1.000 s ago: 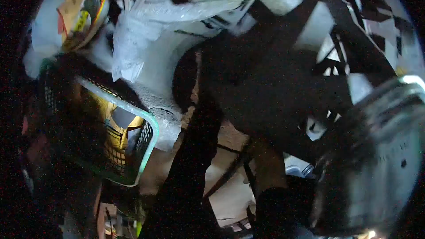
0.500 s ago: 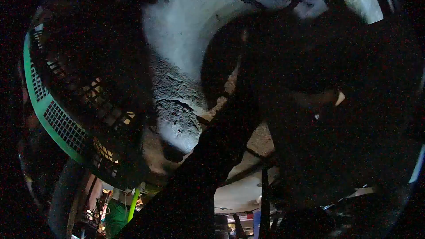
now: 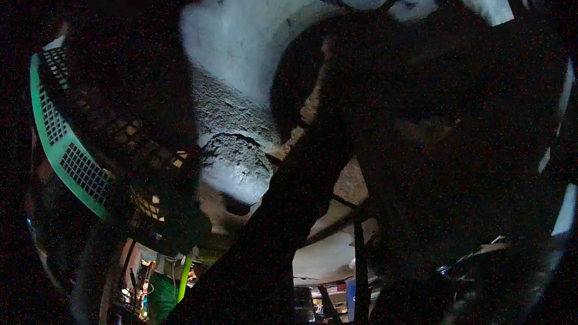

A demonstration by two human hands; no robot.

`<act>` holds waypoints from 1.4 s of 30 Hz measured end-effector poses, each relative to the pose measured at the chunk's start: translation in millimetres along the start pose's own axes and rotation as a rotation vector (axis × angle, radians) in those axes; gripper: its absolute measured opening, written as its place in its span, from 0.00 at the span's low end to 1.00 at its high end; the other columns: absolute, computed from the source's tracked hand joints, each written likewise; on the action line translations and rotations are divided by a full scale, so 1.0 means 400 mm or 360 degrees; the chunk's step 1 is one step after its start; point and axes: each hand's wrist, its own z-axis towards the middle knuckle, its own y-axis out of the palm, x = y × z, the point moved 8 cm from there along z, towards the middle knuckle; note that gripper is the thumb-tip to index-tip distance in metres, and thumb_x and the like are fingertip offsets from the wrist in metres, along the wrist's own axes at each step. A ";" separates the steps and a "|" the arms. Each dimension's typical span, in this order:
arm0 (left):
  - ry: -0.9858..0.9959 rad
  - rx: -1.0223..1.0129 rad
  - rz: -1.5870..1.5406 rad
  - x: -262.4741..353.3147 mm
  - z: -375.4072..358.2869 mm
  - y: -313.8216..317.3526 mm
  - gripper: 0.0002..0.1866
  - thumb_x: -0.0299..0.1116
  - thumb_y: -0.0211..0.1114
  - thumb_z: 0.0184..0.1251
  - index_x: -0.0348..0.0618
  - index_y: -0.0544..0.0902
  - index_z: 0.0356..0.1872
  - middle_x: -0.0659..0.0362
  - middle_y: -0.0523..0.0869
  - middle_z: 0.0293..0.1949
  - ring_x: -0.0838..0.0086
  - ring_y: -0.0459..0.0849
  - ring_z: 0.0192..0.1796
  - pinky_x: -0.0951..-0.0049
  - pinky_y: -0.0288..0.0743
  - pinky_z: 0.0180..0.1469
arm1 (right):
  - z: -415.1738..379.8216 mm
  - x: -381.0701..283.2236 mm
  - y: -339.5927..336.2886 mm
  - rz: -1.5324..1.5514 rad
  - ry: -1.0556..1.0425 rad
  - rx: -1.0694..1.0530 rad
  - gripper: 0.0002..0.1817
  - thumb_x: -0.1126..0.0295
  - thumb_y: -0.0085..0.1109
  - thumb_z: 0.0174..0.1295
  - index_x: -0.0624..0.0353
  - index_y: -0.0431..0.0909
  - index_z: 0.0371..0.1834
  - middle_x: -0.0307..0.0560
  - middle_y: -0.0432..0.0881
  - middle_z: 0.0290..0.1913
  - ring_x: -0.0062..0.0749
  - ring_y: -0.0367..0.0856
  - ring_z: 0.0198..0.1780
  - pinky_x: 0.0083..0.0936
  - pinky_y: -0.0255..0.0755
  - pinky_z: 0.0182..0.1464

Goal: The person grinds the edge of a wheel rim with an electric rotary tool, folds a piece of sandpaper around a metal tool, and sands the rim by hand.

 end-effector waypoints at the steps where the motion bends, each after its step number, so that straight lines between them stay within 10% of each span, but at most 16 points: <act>1: -0.0015 -0.0009 0.0005 0.000 -0.012 -0.008 0.14 0.38 0.50 0.75 0.37 0.77 0.39 0.56 0.81 0.29 0.73 0.76 0.31 0.72 0.75 0.39 | -0.025 -0.002 0.003 -0.0003 0.0007 -0.0027 0.18 0.74 0.53 0.63 0.65 0.76 0.57 0.57 0.80 0.45 0.49 0.77 0.48 0.39 0.72 0.51; 13: -0.0189 -0.0096 -0.0154 -0.046 -0.292 -0.219 0.16 0.41 0.49 0.76 0.37 0.77 0.38 0.57 0.81 0.28 0.74 0.75 0.30 0.73 0.75 0.38 | -0.408 -0.043 -0.036 0.0110 -0.0001 -0.0441 0.21 0.75 0.53 0.63 0.65 0.74 0.60 0.56 0.79 0.45 0.48 0.76 0.49 0.38 0.71 0.51; 17: -0.0189 -0.0035 -0.0241 -0.031 -0.464 -0.303 0.17 0.42 0.49 0.76 0.37 0.77 0.38 0.57 0.80 0.28 0.74 0.75 0.30 0.73 0.75 0.38 | -0.554 -0.154 -0.295 0.0359 -0.0372 -0.1148 0.16 0.74 0.56 0.56 0.69 0.77 0.48 0.62 0.79 0.43 0.56 0.76 0.50 0.42 0.71 0.55; 24: -0.0259 0.0089 -0.0408 -0.025 -0.700 -0.362 0.18 0.43 0.49 0.77 0.38 0.77 0.38 0.58 0.80 0.28 0.74 0.75 0.29 0.73 0.75 0.37 | -0.621 -0.118 -1.007 0.0377 -0.0760 -0.0906 0.13 0.75 0.62 0.51 0.66 0.76 0.40 0.60 0.71 0.36 0.57 0.72 0.43 0.45 0.71 0.47; 26: -0.0252 0.0104 -0.0453 -0.022 -0.752 -0.360 0.18 0.44 0.49 0.77 0.38 0.77 0.38 0.58 0.80 0.28 0.74 0.75 0.29 0.73 0.75 0.37 | -0.691 0.018 -1.098 0.0376 -0.0560 -0.1049 0.19 0.78 0.61 0.52 0.64 0.78 0.50 0.61 0.73 0.41 0.57 0.72 0.44 0.45 0.70 0.48; 34: -0.0160 0.0026 -0.0319 0.102 -0.850 -0.397 0.19 0.45 0.48 0.78 0.38 0.77 0.38 0.58 0.80 0.28 0.74 0.74 0.29 0.74 0.75 0.37 | -0.802 0.614 -1.309 -0.0059 0.0576 0.0196 0.11 0.74 0.50 0.70 0.69 0.78 0.48 0.62 0.75 0.40 0.57 0.73 0.45 0.45 0.66 0.51; 38: -0.0103 0.0014 -0.0296 0.165 -0.870 -0.439 0.20 0.46 0.48 0.78 0.38 0.77 0.38 0.59 0.80 0.28 0.75 0.74 0.28 0.74 0.74 0.36 | -0.894 0.606 -1.241 -0.0052 0.0576 0.0220 0.16 0.69 0.45 0.74 0.68 0.78 0.54 0.63 0.75 0.42 0.57 0.73 0.49 0.45 0.66 0.55; 42: -0.0010 -0.0028 -0.0287 0.220 -0.808 -0.424 0.20 0.47 0.48 0.79 0.38 0.77 0.38 0.59 0.80 0.28 0.75 0.74 0.28 0.74 0.74 0.36 | -1.055 0.683 -1.173 0.0013 0.1302 0.0390 0.17 0.68 0.46 0.73 0.70 0.80 0.50 0.65 0.76 0.43 0.58 0.74 0.48 0.46 0.66 0.55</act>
